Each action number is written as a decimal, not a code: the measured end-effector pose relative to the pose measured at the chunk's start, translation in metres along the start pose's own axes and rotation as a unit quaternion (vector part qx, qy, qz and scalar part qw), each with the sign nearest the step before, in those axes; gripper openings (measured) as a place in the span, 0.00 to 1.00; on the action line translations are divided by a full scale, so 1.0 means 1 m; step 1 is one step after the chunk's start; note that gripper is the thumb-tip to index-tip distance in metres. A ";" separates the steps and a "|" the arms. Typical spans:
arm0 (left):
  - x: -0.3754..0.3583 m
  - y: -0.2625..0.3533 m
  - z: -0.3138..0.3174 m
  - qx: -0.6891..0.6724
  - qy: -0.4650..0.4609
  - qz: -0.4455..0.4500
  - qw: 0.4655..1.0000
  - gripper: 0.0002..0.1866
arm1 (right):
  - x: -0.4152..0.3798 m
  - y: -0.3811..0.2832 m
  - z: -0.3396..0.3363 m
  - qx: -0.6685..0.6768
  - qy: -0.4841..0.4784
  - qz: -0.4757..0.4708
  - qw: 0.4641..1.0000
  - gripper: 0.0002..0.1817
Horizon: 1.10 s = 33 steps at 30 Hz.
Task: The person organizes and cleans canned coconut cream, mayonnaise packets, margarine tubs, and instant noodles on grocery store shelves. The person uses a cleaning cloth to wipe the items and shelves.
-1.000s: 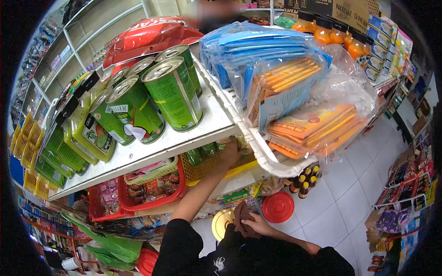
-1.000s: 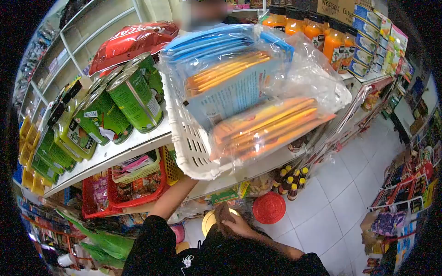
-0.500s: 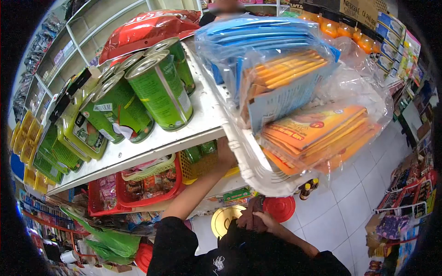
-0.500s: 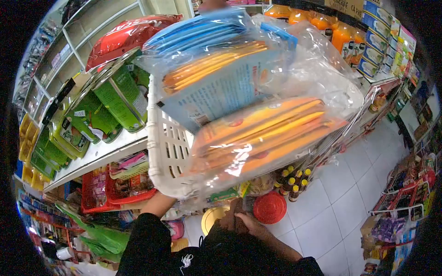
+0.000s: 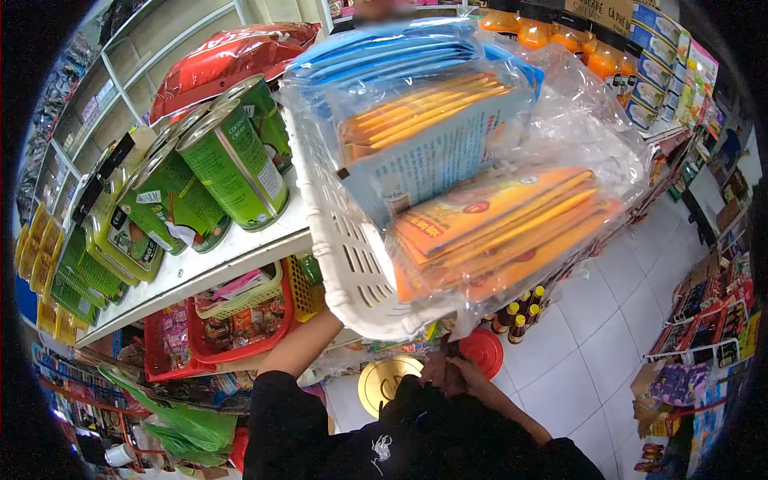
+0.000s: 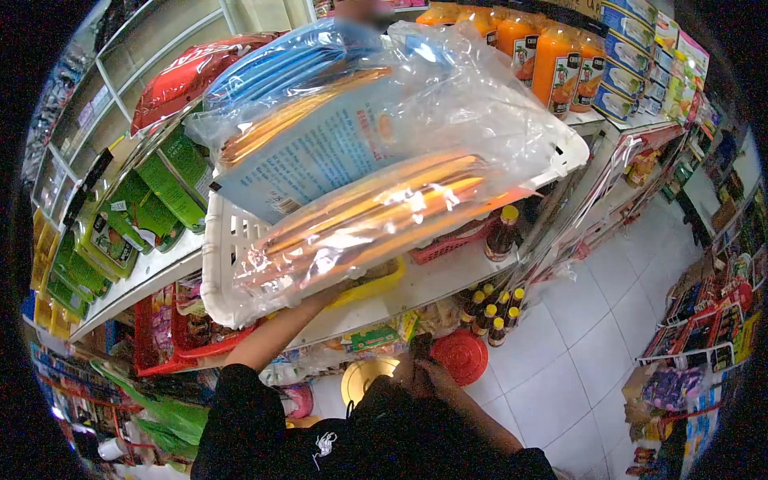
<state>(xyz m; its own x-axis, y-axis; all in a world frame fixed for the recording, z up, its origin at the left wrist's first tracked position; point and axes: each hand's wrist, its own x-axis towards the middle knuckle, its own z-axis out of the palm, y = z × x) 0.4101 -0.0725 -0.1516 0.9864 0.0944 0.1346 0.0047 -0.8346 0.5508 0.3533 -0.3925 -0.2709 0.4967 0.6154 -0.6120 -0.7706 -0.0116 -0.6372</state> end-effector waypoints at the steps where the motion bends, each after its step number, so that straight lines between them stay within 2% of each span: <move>1: 0.001 0.000 -0.002 0.000 0.000 -0.002 1.000 0.23 | 0.008 0.008 -0.007 0.016 0.010 0.000 1.000 0.18; 3: 0.001 0.001 -0.003 -0.003 0.002 -0.008 1.000 0.23 | 0.018 0.024 -0.020 0.046 0.027 -0.005 0.999 0.18; 6: 0.003 0.001 -0.001 -0.008 0.004 -0.011 1.000 0.23 | 0.023 0.031 -0.030 0.082 0.035 0.063 0.994 0.14; 9: 0.002 0.003 0.004 -0.017 0.001 -0.022 1.000 0.23 | -0.010 -0.009 0.004 0.086 0.021 0.056 0.995 0.14; 12: 0.006 0.004 0.004 -0.027 -0.004 -0.038 0.999 0.23 | 0.028 0.039 -0.050 0.009 0.001 0.029 1.000 0.18; 15: 0.014 0.004 0.000 -0.032 -0.003 -0.046 0.998 0.23 | -0.027 -0.021 0.010 0.062 0.026 0.077 0.995 0.17; 18: 0.022 0.003 -0.001 -0.035 0.005 -0.049 0.998 0.23 | 0.004 0.018 -0.005 0.110 0.041 0.105 0.988 0.16; 19: 0.026 0.003 -0.002 -0.037 0.009 -0.051 0.998 0.23 | 0.009 0.029 -0.011 0.079 0.073 0.119 0.987 0.16; 21: 0.030 0.003 -0.003 -0.039 0.013 -0.054 0.998 0.23 | -0.018 0.005 0.018 0.018 0.140 0.144 0.979 0.15; 24: 0.036 0.000 -0.006 -0.040 0.018 -0.061 0.997 0.23 | -0.003 0.040 -0.010 0.152 0.034 0.082 0.984 0.16; 27: 0.035 -0.003 -0.010 -0.041 0.016 -0.068 0.997 0.23 | 0.001 0.046 -0.015 0.170 0.056 0.090 0.980 0.16; 33: 0.037 -0.006 -0.006 -0.045 0.011 -0.079 0.996 0.22 | -0.010 0.045 -0.019 0.176 0.041 0.054 0.982 0.21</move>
<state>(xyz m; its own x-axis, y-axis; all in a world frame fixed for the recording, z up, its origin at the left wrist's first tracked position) 0.4451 -0.0602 -0.1449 0.9709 0.2327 0.0574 0.1435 -0.7562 0.6384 0.3212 -0.4137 -0.3027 0.4231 0.5599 -0.7124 -0.9040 0.2078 -0.3736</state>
